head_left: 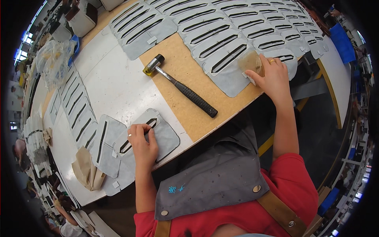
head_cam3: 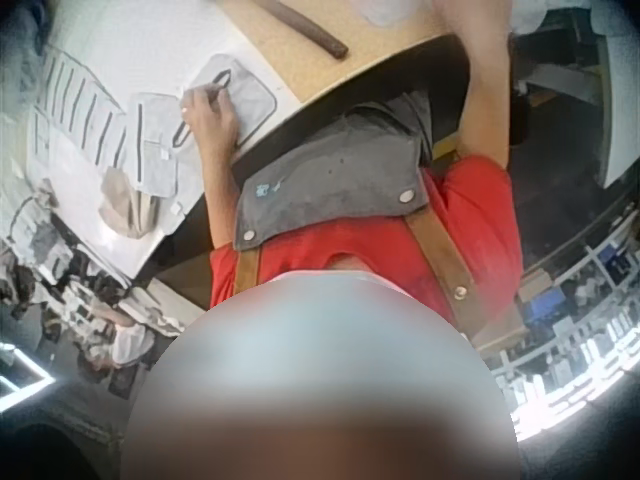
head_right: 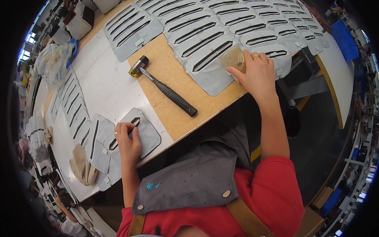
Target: Assembling and gluing zipper components into leather pouch bodies.
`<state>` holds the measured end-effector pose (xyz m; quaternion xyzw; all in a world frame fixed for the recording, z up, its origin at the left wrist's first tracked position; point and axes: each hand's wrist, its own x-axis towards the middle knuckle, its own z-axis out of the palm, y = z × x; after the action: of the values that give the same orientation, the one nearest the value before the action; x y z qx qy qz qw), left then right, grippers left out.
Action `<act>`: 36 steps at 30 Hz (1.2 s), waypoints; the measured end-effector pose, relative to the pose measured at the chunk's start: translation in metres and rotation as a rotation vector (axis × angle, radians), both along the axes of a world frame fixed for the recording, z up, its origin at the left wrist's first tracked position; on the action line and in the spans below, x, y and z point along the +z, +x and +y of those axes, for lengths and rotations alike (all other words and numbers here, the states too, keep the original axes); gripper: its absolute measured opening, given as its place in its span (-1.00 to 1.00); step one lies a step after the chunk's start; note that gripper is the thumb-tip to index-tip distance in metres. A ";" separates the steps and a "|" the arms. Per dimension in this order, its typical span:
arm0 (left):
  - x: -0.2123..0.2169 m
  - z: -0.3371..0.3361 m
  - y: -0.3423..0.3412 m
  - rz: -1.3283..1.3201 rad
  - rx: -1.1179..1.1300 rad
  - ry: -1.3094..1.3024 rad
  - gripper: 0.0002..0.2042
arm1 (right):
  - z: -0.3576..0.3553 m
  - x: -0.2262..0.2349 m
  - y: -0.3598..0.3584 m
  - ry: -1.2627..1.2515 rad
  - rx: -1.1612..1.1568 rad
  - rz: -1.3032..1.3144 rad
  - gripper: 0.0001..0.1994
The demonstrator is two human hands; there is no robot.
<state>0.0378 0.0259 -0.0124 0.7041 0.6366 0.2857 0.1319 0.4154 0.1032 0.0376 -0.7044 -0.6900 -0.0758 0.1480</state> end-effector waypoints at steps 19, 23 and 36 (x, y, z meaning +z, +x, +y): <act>0.029 0.215 0.039 -0.242 -0.217 0.416 -0.92 | -0.043 -0.037 -0.069 -0.038 0.486 0.754 -0.49; -0.007 0.287 0.060 -0.225 -0.233 0.383 -0.91 | -0.074 -0.030 -0.038 -0.036 0.468 0.659 -0.50; 0.044 0.157 0.015 0.077 -0.285 0.080 -0.84 | -0.069 -0.023 -0.031 -0.207 0.492 0.532 -0.51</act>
<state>0.0527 0.1827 0.0314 0.8023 0.5230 0.2620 0.1185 0.3845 0.0342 0.0144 -0.5237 -0.7801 0.2180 0.2639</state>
